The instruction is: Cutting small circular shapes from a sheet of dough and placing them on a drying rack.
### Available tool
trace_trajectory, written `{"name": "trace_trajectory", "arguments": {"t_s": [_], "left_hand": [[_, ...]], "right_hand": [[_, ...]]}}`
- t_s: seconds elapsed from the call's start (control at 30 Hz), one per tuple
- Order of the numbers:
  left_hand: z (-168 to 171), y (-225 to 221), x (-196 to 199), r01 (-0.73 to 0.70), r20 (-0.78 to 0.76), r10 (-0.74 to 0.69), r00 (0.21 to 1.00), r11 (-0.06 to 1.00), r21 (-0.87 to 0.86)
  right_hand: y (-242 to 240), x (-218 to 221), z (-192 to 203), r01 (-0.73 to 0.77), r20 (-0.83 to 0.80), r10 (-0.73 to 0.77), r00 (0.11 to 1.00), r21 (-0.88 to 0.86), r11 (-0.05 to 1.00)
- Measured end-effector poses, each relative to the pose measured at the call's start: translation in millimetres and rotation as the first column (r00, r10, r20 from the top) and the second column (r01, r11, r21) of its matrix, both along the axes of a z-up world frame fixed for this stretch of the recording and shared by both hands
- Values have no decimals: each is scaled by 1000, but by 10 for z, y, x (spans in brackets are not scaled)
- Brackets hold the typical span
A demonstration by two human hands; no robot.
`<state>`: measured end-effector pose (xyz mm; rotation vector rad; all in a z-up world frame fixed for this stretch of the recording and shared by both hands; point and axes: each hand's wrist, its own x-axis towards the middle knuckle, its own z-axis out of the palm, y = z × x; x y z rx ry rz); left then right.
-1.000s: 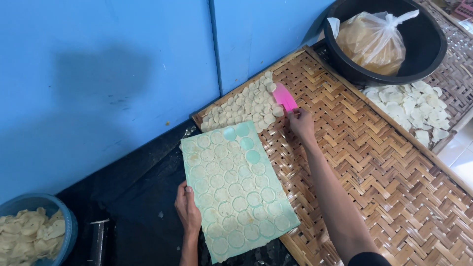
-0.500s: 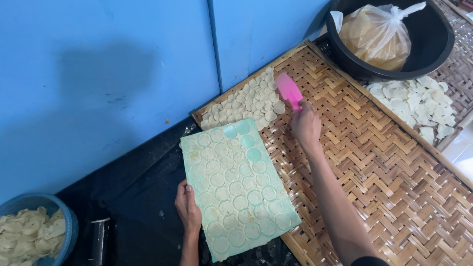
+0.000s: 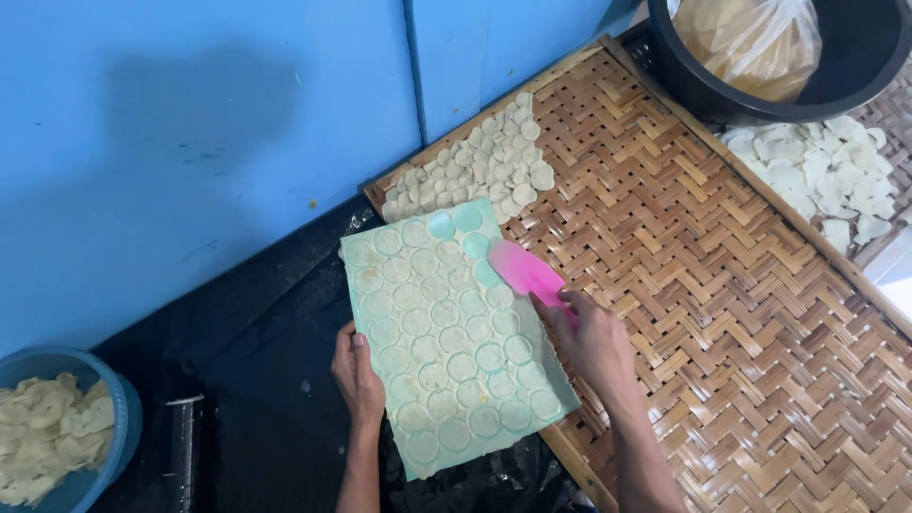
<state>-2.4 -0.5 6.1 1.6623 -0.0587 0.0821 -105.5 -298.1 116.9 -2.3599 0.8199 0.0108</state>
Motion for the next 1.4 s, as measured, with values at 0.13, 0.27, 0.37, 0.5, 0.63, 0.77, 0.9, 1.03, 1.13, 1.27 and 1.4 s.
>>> {"name": "trace_trajectory", "arguments": {"t_s": [0.13,0.27,0.37,0.5,0.63,0.77,0.9,1.03,1.13,1.27,1.4], "left_hand": [[7,8,-5,13,-2,-13,1000,1000,14],[49,-6,-9,2,-1,-2,1000,999,41],[37,-6,-12,1,7,-2,1000,999,44],[57,-6,-19,8,24,-9,1000,999,45],[27,6,-23,17,31,-19,999,998,62],[58,-5,-20,8,23,-9,1000,997,72],[-1,3,-12,4,15,-5,1000,1000,21],[-32,22,-18,3,16,-3,1000,999,47],[-25,17,-10,12,33,-14,999,999,50],[5,11,-19,14,21,-14,1000,1000,23],[-6,15,-28,5,28,-6,1000,999,32]], "right_hand": [[-149,-331,-65,16,-105,-17,994,-10,1000],[-195,-496,-28,-8,-79,2,997,-85,996],[-206,-542,-34,-10,-67,4,998,-88,996],[-227,-545,-35,-77,58,81,995,-70,995],[-226,-458,44,-37,-36,36,999,-17,999],[-337,-472,-250,-58,-49,60,997,34,998],[-456,-483,-444,-162,38,157,987,196,967],[-493,-520,-630,-158,21,160,987,316,936],[-502,-446,-635,-116,129,49,990,586,802],[-565,-117,-433,-8,122,-97,988,665,747],[-852,330,-552,104,186,-278,943,625,773]]}}
